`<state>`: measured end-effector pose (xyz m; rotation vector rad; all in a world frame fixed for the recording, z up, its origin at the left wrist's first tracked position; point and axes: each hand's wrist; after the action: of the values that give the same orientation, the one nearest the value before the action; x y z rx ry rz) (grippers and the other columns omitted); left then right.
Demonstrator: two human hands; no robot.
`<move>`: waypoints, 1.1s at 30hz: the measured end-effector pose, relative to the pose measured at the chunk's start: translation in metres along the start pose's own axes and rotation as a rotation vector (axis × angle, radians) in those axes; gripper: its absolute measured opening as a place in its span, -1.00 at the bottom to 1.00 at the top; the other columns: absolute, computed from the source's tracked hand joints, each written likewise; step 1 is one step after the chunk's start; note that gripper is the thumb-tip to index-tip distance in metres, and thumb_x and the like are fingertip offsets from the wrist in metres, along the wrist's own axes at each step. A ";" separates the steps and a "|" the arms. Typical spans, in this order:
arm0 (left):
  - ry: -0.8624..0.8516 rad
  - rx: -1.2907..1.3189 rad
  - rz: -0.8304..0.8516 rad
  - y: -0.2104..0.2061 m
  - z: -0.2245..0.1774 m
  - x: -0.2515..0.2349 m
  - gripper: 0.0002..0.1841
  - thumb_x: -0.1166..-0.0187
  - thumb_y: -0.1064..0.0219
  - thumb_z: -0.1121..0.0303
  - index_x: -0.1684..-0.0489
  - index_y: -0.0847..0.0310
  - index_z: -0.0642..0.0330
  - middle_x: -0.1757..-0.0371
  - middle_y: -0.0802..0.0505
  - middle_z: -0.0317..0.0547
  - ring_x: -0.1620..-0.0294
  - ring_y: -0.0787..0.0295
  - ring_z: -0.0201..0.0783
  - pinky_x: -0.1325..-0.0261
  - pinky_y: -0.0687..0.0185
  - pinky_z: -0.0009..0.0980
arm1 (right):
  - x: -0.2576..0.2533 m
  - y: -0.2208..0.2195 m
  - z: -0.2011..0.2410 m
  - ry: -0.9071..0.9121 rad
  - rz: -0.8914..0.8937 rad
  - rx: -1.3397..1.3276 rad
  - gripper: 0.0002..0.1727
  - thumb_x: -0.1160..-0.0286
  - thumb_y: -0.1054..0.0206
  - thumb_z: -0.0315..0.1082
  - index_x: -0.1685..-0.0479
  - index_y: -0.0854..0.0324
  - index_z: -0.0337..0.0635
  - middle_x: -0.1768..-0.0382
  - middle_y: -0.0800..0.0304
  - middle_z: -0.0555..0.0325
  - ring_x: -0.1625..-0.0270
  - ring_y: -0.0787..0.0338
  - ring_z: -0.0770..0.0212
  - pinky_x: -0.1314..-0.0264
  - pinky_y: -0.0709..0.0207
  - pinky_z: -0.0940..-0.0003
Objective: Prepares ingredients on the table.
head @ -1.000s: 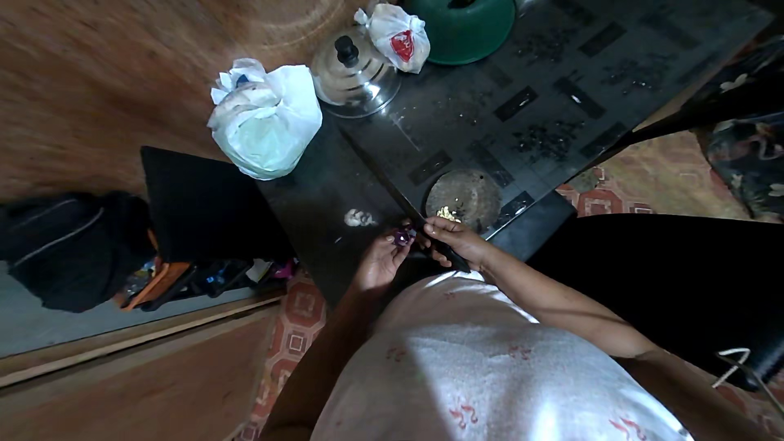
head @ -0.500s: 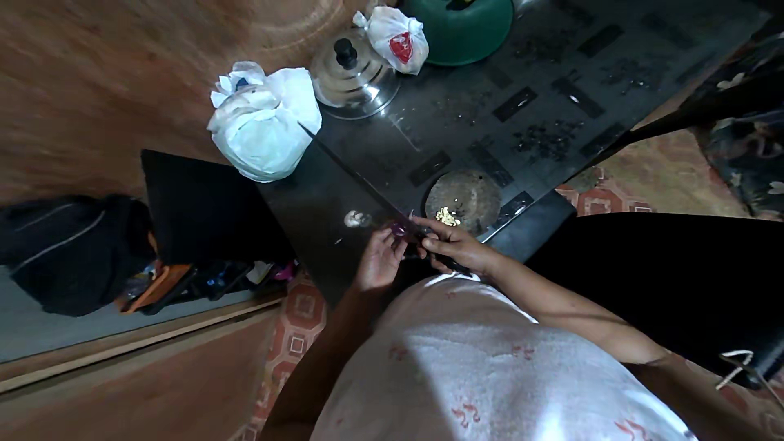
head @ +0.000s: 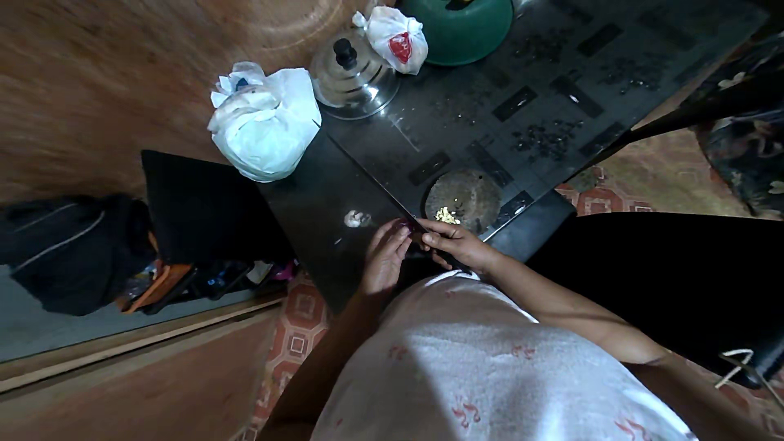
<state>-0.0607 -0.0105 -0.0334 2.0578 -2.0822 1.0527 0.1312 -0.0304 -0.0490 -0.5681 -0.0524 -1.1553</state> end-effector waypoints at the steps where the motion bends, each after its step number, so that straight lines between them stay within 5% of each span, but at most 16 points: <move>1: -0.001 -0.007 -0.013 -0.001 -0.001 0.000 -0.70 -0.63 -0.26 0.62 -0.29 -0.52 0.37 -0.12 -0.82 0.03 -0.11 -0.82 -0.20 -0.27 -0.74 -0.31 | 0.000 0.000 0.000 0.001 0.000 -0.001 -0.46 -0.79 -0.20 -0.17 -0.72 -0.40 0.00 0.14 -0.72 0.20 0.54 -0.55 0.45 0.52 -0.51 0.56; 16: 0.091 0.015 -0.032 0.012 0.004 -0.004 -0.72 -0.79 -0.05 0.45 -0.34 -0.49 0.33 -0.17 -0.79 -0.01 -0.14 -0.79 -0.25 -0.29 -0.69 -0.36 | -0.006 -0.007 0.001 -0.046 -0.047 -0.014 -0.49 -0.79 -0.22 -0.19 -0.68 -0.43 -0.04 0.18 -0.69 0.20 0.57 -0.54 0.45 0.55 -0.49 0.56; 23: 0.074 0.046 -0.008 0.016 0.001 -0.005 -0.73 -0.80 0.03 0.46 -0.20 -0.57 0.28 -0.04 -0.82 -0.07 -0.05 -0.80 -0.30 -0.17 -0.71 -0.44 | -0.008 -0.012 -0.002 -0.007 -0.080 0.121 -0.42 -0.68 -0.36 -0.16 -0.67 -0.46 -0.04 0.27 -0.72 0.25 0.59 -0.53 0.48 0.56 -0.47 0.57; 29: 0.215 0.314 0.062 0.024 0.004 -0.013 -0.70 -0.80 0.16 0.40 0.03 -0.53 0.30 0.13 -0.81 0.08 0.20 -0.85 -0.22 0.06 -0.83 -0.43 | -0.008 -0.014 -0.001 0.001 -0.058 0.138 -0.43 -0.67 -0.37 -0.13 -0.64 -0.48 -0.04 0.27 -0.68 0.25 0.59 -0.52 0.47 0.58 -0.47 0.56; 33: 0.202 0.398 0.109 0.029 0.009 -0.014 -0.75 -0.74 0.05 0.38 0.06 -0.53 0.33 0.18 -0.80 0.11 0.28 -0.84 -0.20 0.10 -0.84 -0.41 | -0.008 -0.015 0.001 -0.036 -0.077 0.146 -0.43 -0.68 -0.36 -0.11 -0.64 -0.47 -0.05 0.25 -0.68 0.23 0.59 -0.52 0.47 0.57 -0.48 0.56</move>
<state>-0.0818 -0.0057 -0.0590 1.8938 -2.0328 1.7354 0.1146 -0.0271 -0.0445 -0.4606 -0.1890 -1.2050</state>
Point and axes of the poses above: each hand's wrist, its own x-axis away from the middle knuckle, its own y-axis out of the back of the hand, z = x × y
